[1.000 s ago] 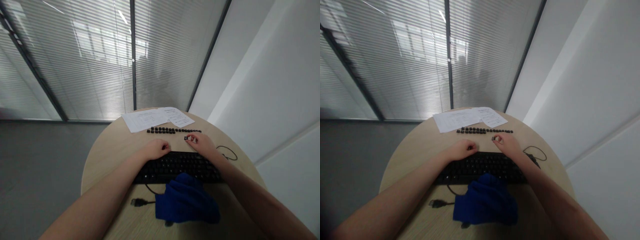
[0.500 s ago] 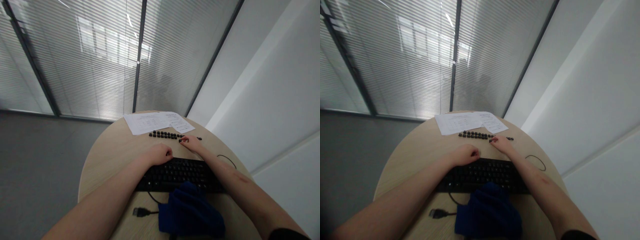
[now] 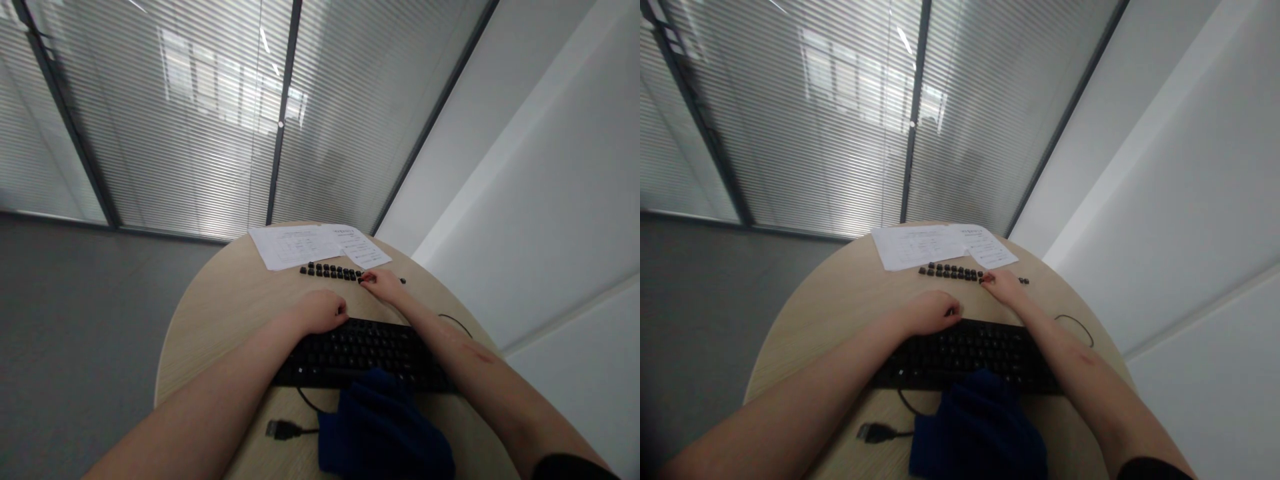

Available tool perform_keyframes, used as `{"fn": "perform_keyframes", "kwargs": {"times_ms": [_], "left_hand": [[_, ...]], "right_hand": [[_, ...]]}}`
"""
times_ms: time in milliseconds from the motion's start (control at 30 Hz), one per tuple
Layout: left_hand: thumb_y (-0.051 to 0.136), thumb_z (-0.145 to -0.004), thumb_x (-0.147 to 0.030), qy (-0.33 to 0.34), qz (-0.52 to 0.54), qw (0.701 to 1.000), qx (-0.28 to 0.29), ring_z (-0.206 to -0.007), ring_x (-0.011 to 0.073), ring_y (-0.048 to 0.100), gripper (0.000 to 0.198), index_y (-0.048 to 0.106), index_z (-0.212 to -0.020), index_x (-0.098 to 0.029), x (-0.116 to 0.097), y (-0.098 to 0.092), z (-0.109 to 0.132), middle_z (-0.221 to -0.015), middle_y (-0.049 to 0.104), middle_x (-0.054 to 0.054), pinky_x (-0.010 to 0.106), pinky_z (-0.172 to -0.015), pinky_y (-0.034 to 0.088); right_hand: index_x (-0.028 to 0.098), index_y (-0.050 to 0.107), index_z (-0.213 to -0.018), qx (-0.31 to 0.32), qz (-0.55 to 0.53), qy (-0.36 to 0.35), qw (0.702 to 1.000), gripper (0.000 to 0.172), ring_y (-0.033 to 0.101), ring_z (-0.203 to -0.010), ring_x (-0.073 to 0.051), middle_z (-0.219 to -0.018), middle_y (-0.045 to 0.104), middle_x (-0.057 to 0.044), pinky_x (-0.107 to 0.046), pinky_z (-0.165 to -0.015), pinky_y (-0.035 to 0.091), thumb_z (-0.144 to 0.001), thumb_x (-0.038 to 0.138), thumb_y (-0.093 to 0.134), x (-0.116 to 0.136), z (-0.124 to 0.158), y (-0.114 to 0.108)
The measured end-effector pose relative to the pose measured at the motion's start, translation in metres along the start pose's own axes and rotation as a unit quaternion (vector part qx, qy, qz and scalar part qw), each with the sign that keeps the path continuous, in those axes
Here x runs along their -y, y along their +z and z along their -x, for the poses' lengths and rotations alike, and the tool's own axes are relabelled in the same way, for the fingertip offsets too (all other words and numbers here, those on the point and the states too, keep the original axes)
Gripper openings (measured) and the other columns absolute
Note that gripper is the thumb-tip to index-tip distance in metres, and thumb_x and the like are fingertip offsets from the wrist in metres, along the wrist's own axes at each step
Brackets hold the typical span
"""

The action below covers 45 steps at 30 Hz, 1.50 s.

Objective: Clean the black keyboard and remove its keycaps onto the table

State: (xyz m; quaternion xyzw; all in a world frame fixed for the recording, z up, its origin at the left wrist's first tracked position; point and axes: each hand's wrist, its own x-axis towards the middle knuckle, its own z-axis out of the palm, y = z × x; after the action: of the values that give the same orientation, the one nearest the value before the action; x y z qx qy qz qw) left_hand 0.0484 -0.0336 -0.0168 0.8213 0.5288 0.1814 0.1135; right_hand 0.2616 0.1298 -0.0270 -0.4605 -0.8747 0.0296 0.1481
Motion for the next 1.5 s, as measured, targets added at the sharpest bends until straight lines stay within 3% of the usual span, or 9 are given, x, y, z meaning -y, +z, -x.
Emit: {"fn": "perform_keyframes", "kwargs": {"times_ms": [500,633,733,833,967,1100,1200,1367,1500], "left_hand": [[0.053,-0.086,-0.038,-0.007,-0.026,0.999,0.021,-0.08,0.0263,0.066,0.028,0.077,-0.089,-0.023,-0.005,-0.005,0.002,-0.088,0.075,0.01,0.033,-0.067,0.045],[0.051,-0.088,-0.037,-0.005,-0.047,0.998,0.039,-0.084,0.0247,0.067,0.03,0.076,-0.095,-0.023,-0.006,-0.007,0.001,-0.092,0.076,0.008,0.032,-0.07,0.047],[0.05,-0.088,-0.037,-0.004,-0.05,0.998,0.04,-0.085,0.0245,0.068,0.03,0.076,-0.096,-0.023,-0.006,-0.007,0.0,-0.093,0.076,0.008,0.032,-0.071,0.048],[0.051,-0.089,-0.038,-0.007,-0.049,0.998,0.043,-0.084,0.0241,0.067,0.03,0.076,-0.094,-0.023,-0.007,-0.008,0.0,-0.091,0.075,0.008,0.032,-0.071,0.048],[0.051,-0.09,-0.039,-0.008,-0.043,0.998,0.044,-0.084,0.0229,0.066,0.031,0.076,-0.094,-0.023,-0.006,-0.008,0.0,-0.091,0.075,0.007,0.031,-0.072,0.047],[0.05,-0.091,-0.04,0.002,-0.043,0.998,0.044,-0.082,0.0224,0.066,0.032,0.075,-0.091,-0.022,-0.003,-0.007,-0.001,-0.09,0.075,0.007,0.031,-0.071,0.046],[0.049,-0.091,-0.042,0.0,-0.038,0.998,0.047,-0.08,0.0216,0.065,0.032,0.074,-0.089,-0.022,-0.002,-0.007,-0.002,-0.088,0.074,0.007,0.031,-0.07,0.045],[0.049,-0.092,-0.041,-0.004,-0.032,0.998,0.056,-0.079,0.0205,0.063,0.032,0.072,-0.088,-0.02,-0.002,-0.011,-0.001,-0.087,0.073,0.006,0.031,-0.071,0.044],[0.047,-0.094,-0.039,-0.004,-0.048,0.998,0.04,-0.081,0.0211,0.063,0.031,0.07,-0.086,-0.02,0.002,-0.015,0.0,-0.088,0.072,0.007,0.033,-0.075,0.045]], "right_hand": [[0.024,0.076,-0.094,-0.027,-0.026,0.0,0.999,0.017,0.068,-0.08,-0.02,-0.088,0.077,-0.002,-0.028,-0.069,0.049,-0.079,0.031,0.072,0.002,-0.002,0.002],[0.024,0.075,-0.1,-0.083,-0.059,-0.005,0.995,0.023,0.067,-0.079,-0.022,-0.087,0.076,-0.004,-0.033,-0.075,0.05,-0.081,0.037,0.069,0.003,0.004,-0.007],[0.02,0.073,-0.106,-0.144,-0.093,-0.006,0.985,0.037,0.066,-0.08,-0.022,-0.096,0.075,-0.009,-0.035,-0.076,0.051,-0.093,0.045,0.05,0.003,0.017,-0.024],[0.016,0.071,-0.104,-0.209,-0.263,0.025,0.941,0.054,0.062,-0.064,-0.018,-0.085,0.071,-0.009,-0.032,-0.064,0.052,-0.097,0.054,0.033,0.006,0.041,-0.046],[0.017,0.072,-0.083,-0.251,-0.565,0.077,0.782,0.053,0.061,-0.06,-0.015,-0.07,0.065,-0.005,-0.029,-0.057,0.051,-0.09,0.061,0.044,0.012,0.085,-0.063],[0.018,0.065,-0.067,-0.202,-0.662,0.149,0.706,0.047,0.034,-0.036,-0.008,-0.042,0.039,0.005,-0.021,-0.036,0.032,-0.086,0.059,0.053,0.019,0.119,-0.061],[0.019,0.062,-0.067,-0.158,-0.683,0.158,0.696,0.049,0.027,-0.032,-0.008,-0.037,0.029,0.008,-0.02,-0.034,0.029,-0.087,0.063,0.052,0.026,0.127,-0.058],[0.02,0.062,-0.084,-0.116,-0.662,0.13,0.729,0.042,0.048,-0.043,-0.01,-0.054,0.053,0.004,-0.022,-0.038,0.042,-0.081,0.062,0.064,0.031,0.126,-0.06],[0.02,0.06,-0.089,-0.105,-0.644,0.142,0.745,0.043,0.051,-0.045,-0.009,-0.06,0.057,0.005,-0.021,-0.039,0.044,-0.076,0.06,0.071,0.027,0.121,-0.051]]}}
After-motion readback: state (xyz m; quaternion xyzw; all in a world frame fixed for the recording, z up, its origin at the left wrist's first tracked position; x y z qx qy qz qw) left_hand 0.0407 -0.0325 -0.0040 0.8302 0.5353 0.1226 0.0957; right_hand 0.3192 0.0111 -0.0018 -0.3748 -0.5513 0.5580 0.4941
